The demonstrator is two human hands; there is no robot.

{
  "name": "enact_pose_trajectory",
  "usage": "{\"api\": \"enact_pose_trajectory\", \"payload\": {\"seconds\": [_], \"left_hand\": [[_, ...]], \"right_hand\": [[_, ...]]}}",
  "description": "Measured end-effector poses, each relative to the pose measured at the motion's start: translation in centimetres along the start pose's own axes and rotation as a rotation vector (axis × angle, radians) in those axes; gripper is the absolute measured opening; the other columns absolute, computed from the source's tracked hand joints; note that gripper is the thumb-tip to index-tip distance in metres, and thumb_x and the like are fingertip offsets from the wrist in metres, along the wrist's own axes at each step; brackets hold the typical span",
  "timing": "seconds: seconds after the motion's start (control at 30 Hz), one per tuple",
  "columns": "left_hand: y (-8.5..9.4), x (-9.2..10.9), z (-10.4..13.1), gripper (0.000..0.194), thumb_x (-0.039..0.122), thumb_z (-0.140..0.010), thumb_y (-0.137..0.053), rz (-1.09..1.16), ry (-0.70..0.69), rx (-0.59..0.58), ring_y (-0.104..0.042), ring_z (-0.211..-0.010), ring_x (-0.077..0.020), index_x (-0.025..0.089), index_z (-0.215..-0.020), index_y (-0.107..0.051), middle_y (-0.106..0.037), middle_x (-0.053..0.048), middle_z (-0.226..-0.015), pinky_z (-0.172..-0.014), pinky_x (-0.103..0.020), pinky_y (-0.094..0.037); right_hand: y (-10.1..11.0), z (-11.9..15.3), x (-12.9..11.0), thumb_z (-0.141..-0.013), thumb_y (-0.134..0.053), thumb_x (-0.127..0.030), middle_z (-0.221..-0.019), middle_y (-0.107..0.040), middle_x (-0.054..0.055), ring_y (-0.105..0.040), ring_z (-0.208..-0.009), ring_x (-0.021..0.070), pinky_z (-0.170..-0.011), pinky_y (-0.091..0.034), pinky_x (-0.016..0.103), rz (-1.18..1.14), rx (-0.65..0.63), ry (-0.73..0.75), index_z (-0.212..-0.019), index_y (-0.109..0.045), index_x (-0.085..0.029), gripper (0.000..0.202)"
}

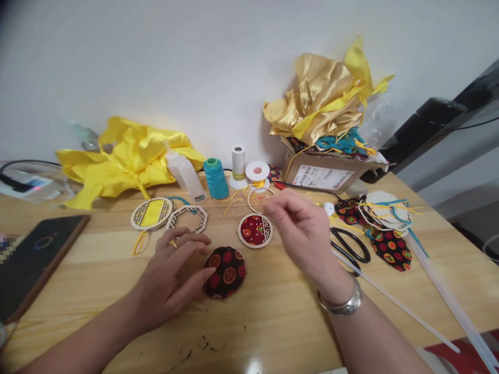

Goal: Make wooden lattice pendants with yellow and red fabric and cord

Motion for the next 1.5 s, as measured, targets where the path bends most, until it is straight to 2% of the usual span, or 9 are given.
{"api": "enact_pose_trajectory", "payload": {"seconds": [0.07,0.17,0.23,0.47,1.13,1.23,1.3,1.4,1.5], "left_hand": [[-0.5,-0.1,0.3,0.041,0.035,-0.077,-0.063,0.001,0.012,-0.026,-0.043,-0.113,-0.0324,0.018,-0.111,-0.05,-0.06,-0.012,-0.113,-0.098,-0.054,-0.03],[-1.4,0.1,0.6,0.078,0.044,-0.067,-0.07,-0.007,0.06,-0.148,-0.037,-0.118,-0.0379,0.019,-0.132,-0.036,-0.058,-0.013,-0.119,-0.093,-0.055,-0.034],[-1.7,0.3,0.7,0.088,0.044,-0.065,-0.071,-0.015,0.071,-0.203,-0.035,-0.119,-0.0396,0.018,-0.138,-0.029,-0.057,-0.015,-0.122,-0.093,-0.056,-0.034],[-2.1,0.4,0.6,0.092,0.039,-0.066,-0.071,-0.012,0.062,-0.239,-0.035,-0.117,-0.0381,0.019,-0.141,-0.021,-0.052,-0.015,-0.13,-0.096,-0.056,-0.029],[-2.5,0.1,0.7,0.089,0.038,-0.068,-0.067,-0.011,0.074,-0.181,-0.035,-0.119,-0.0377,0.014,-0.141,-0.021,-0.057,-0.017,-0.121,-0.097,-0.054,-0.027],[-2.4,0.0,0.6,0.093,0.038,-0.067,-0.068,-0.009,0.092,-0.162,-0.034,-0.119,-0.0387,0.013,-0.141,-0.019,-0.06,-0.017,-0.115,-0.097,-0.054,-0.027],[-2.3,-0.1,0.5,0.093,0.038,-0.067,-0.068,-0.008,0.116,-0.157,-0.033,-0.12,-0.0388,0.013,-0.142,-0.017,-0.06,-0.016,-0.115,-0.097,-0.054,-0.027],[-2.1,-0.3,0.3,0.093,0.038,-0.068,-0.067,-0.008,0.158,-0.14,-0.033,-0.12,-0.0374,0.015,-0.142,-0.015,-0.058,-0.014,-0.12,-0.097,-0.054,-0.027],[-2.0,-0.4,0.3,0.093,0.036,-0.069,-0.067,-0.008,0.161,-0.128,-0.032,-0.12,-0.0365,0.017,-0.142,-0.012,-0.057,-0.013,-0.121,-0.098,-0.054,-0.026]], "right_hand": [[0.7,-0.6,1.0,-0.086,-0.055,-0.03,-0.067,-0.057,0.0,-0.05,-0.059,0.0127,-0.055,-0.039,0.026,0.198,0.009,-0.052,-0.073,-0.059,-0.019,0.017],[-0.9,-0.4,2.1,-0.079,-0.064,-0.035,-0.073,-0.062,0.004,-0.056,-0.068,0.0186,-0.061,-0.042,0.03,0.542,-0.253,-0.063,-0.083,-0.061,-0.017,0.019],[-2.3,0.2,2.2,-0.073,-0.068,-0.042,-0.08,-0.064,0.009,-0.057,-0.08,0.0259,-0.068,-0.044,0.036,0.733,-0.352,-0.02,-0.086,-0.06,-0.015,0.031],[-4.6,1.8,1.5,-0.067,-0.069,-0.055,-0.078,-0.062,0.013,-0.056,-0.079,0.0296,-0.067,-0.045,0.038,0.955,-0.368,0.09,-0.082,-0.056,-0.014,0.046],[-4.2,1.6,1.9,-0.074,-0.062,-0.043,-0.079,-0.061,0.011,-0.055,-0.082,0.0293,-0.067,-0.044,0.038,0.869,-0.408,0.026,-0.085,-0.053,-0.017,0.03],[-3.4,1.0,1.9,-0.072,-0.063,-0.046,-0.084,-0.062,0.012,-0.056,-0.085,0.0302,-0.07,-0.044,0.041,0.741,-0.374,-0.026,-0.089,-0.056,-0.016,0.035],[-2.6,0.5,2.0,-0.07,-0.065,-0.049,-0.094,-0.064,0.011,-0.057,-0.089,0.0287,-0.073,-0.045,0.041,0.517,-0.341,-0.128,-0.099,-0.057,-0.018,0.042],[-2.0,0.1,2.4,-0.071,-0.066,-0.049,-0.099,-0.064,0.008,-0.059,-0.084,0.0216,-0.067,-0.046,0.034,-0.053,-0.343,-0.378,-0.108,-0.058,-0.021,0.047],[-2.4,0.2,2.5,-0.075,-0.062,-0.049,-0.091,-0.067,0.005,-0.061,-0.076,0.0169,-0.061,-0.045,0.028,-0.644,-0.37,-0.58,-0.102,-0.063,-0.02,0.04]]}}
Point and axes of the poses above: each hand's wrist, its own z-axis away from the middle knuckle, its own y-axis out of the back of the hand, x = y × z, the point moved 4 cm from there along -z, towards the middle knuckle
